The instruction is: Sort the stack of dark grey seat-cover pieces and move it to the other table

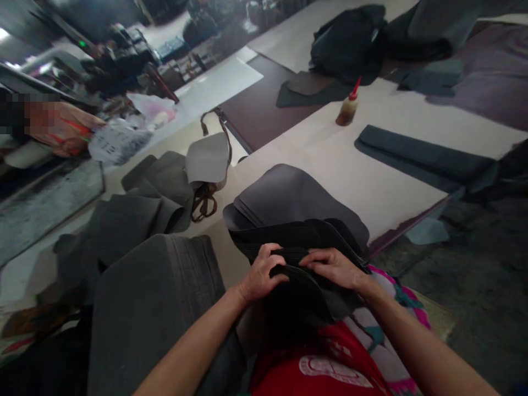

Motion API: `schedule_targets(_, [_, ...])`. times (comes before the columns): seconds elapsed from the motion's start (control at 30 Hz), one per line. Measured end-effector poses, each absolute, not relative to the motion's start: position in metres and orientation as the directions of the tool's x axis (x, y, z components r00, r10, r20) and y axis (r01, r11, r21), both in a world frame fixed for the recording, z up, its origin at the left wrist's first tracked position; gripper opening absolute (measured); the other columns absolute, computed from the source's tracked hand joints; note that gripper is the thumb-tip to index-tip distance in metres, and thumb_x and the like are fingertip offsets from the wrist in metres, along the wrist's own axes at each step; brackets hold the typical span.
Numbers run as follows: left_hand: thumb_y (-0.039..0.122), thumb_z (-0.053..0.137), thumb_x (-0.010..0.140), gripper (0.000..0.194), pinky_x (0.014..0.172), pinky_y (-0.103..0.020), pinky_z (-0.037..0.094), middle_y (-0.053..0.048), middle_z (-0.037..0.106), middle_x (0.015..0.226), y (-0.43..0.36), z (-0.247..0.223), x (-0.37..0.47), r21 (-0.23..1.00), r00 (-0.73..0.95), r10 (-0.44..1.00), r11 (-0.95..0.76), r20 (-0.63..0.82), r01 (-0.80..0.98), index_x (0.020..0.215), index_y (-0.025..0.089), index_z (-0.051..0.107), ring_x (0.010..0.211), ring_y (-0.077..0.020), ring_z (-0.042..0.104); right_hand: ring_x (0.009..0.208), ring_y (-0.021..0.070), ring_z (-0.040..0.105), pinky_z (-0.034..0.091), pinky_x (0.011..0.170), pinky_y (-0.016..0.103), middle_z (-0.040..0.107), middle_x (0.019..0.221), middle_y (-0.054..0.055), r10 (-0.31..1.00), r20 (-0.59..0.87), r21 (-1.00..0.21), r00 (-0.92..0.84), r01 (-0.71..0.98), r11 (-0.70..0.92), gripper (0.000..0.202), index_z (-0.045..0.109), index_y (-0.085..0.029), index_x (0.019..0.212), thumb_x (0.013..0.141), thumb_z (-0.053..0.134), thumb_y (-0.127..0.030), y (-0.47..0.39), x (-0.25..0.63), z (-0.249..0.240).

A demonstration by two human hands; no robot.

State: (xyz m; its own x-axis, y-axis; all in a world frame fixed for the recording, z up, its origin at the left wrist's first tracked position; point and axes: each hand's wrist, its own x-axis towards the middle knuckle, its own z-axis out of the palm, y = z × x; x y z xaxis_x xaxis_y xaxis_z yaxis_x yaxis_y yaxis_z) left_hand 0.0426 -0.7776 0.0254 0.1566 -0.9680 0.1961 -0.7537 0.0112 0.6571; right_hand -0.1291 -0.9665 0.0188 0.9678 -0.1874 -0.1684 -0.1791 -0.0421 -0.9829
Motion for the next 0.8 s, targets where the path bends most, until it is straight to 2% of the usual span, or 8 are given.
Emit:
schedule_targets(0.2, [0.032,0.072,0.083,0.026,0.097,-0.044,0.045,-0.01,0.048,0.122,-0.777,0.026,0.042,0.668,0.175,-0.968,-0.01,0.18,-0.744,0.095,0.02,0.052,0.115,-0.0254,0.049,0.079,0.0173,0.058,0.044,0.069,0.027,0.065,0.087,0.003,-0.095,-0.075,-0.993,0.993,-0.083,-0.082,0.028,0.077,-0.021,0.096,0.084,0.053,-0.026,-0.971,-0.131,0.022])
schedule_targets(0.37, [0.036,0.071,0.083,0.027,0.095,-0.042,0.046,-0.01,0.05,0.119,-0.777,0.026,0.042,0.68,0.198,-0.966,-0.034,0.164,-0.733,0.087,0.019,0.051,0.112,-0.0248,0.05,0.089,0.0198,0.06,0.046,0.077,0.029,0.064,0.099,0.005,-0.022,-0.075,-0.993,0.997,-0.077,-0.089,0.026,0.075,-0.021,0.102,0.087,0.056,-0.03,-0.974,-0.133,0.027])
schedule_targets(0.6, [0.033,0.066,0.085,0.022,0.094,-0.04,0.046,-0.01,0.051,0.116,-0.778,0.027,0.042,0.685,0.197,-0.97,-0.046,0.144,-0.727,0.08,0.019,0.05,0.11,-0.0239,0.05,0.109,0.0233,0.059,0.042,0.099,0.035,0.065,0.115,0.006,-0.021,-0.032,-0.993,0.999,-0.034,-0.113,0.025,0.074,-0.022,0.105,0.084,0.066,-0.033,-0.965,-0.134,0.034])
schedule_targets(0.8, [0.025,0.066,0.084,0.017,0.095,-0.039,0.045,-0.009,0.05,0.117,-0.779,0.026,0.042,0.689,0.191,-0.972,-0.043,0.139,-0.724,0.079,0.019,0.05,0.111,-0.0236,0.049,0.11,0.0244,0.059,0.044,0.099,0.036,0.065,0.117,0.006,-0.032,-0.051,-0.978,0.998,-0.057,-0.2,0.037,0.072,-0.025,0.11,0.077,0.075,-0.039,-0.962,-0.135,0.036])
